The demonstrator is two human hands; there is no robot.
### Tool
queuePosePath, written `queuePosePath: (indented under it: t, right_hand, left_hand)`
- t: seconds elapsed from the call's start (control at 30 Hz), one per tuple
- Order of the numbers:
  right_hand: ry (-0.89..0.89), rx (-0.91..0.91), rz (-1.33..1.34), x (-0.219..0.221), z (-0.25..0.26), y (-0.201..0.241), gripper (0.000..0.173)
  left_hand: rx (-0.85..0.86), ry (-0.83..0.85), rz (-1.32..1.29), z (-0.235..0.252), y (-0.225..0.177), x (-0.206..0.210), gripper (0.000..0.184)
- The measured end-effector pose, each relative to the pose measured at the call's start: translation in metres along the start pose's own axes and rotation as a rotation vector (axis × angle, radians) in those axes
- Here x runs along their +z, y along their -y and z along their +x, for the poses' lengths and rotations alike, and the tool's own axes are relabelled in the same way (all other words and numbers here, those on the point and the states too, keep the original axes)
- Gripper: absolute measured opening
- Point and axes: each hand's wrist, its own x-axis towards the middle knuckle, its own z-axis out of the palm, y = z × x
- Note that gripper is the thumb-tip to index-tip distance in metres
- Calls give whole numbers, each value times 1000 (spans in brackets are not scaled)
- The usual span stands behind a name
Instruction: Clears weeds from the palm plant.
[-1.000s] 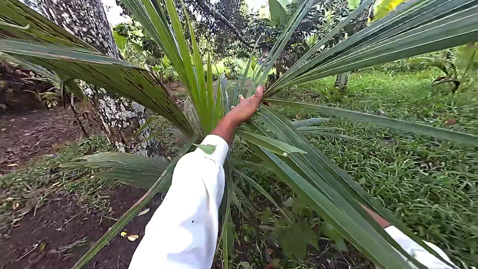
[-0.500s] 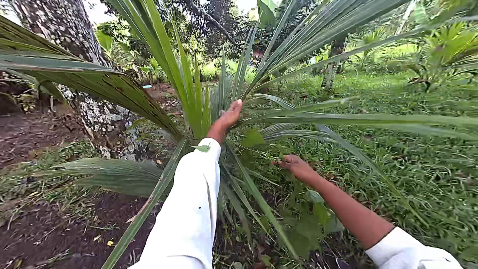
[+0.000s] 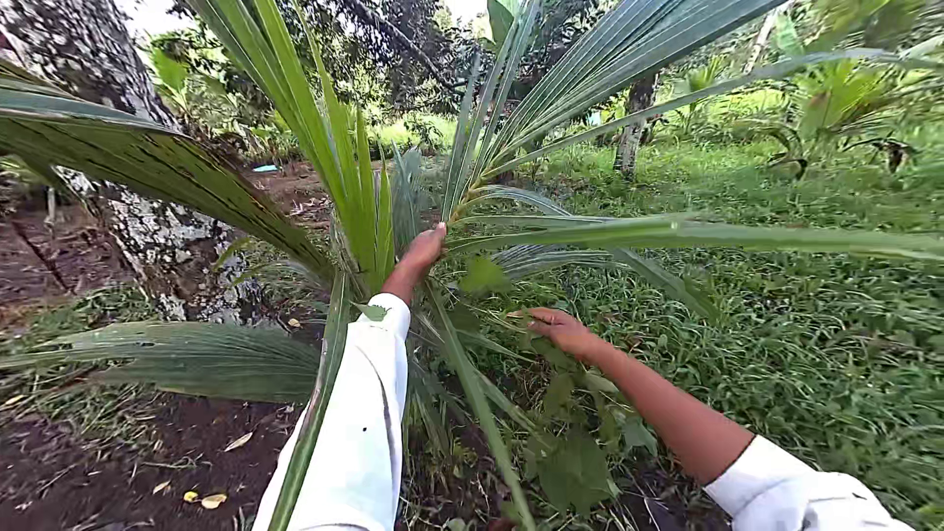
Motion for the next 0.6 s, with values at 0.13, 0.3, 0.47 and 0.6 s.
queuePosePath:
  t: [0.13, 0.3, 0.47, 0.6]
  right_hand:
    - [-101, 28, 82, -7, 7, 13, 37]
    - [-247, 9, -127, -11, 14, 29, 29]
    - [-50, 11, -55, -3, 32, 21, 42]
    - [-113, 129, -345, 11, 23, 64, 69]
  left_hand:
    - [64, 54, 7, -1, 7, -2, 61]
    - [93, 123, -33, -12, 7, -5, 53]
    - [148, 148, 5, -17, 7, -3, 50]
    - [170, 153, 15, -13, 11, -2, 50]
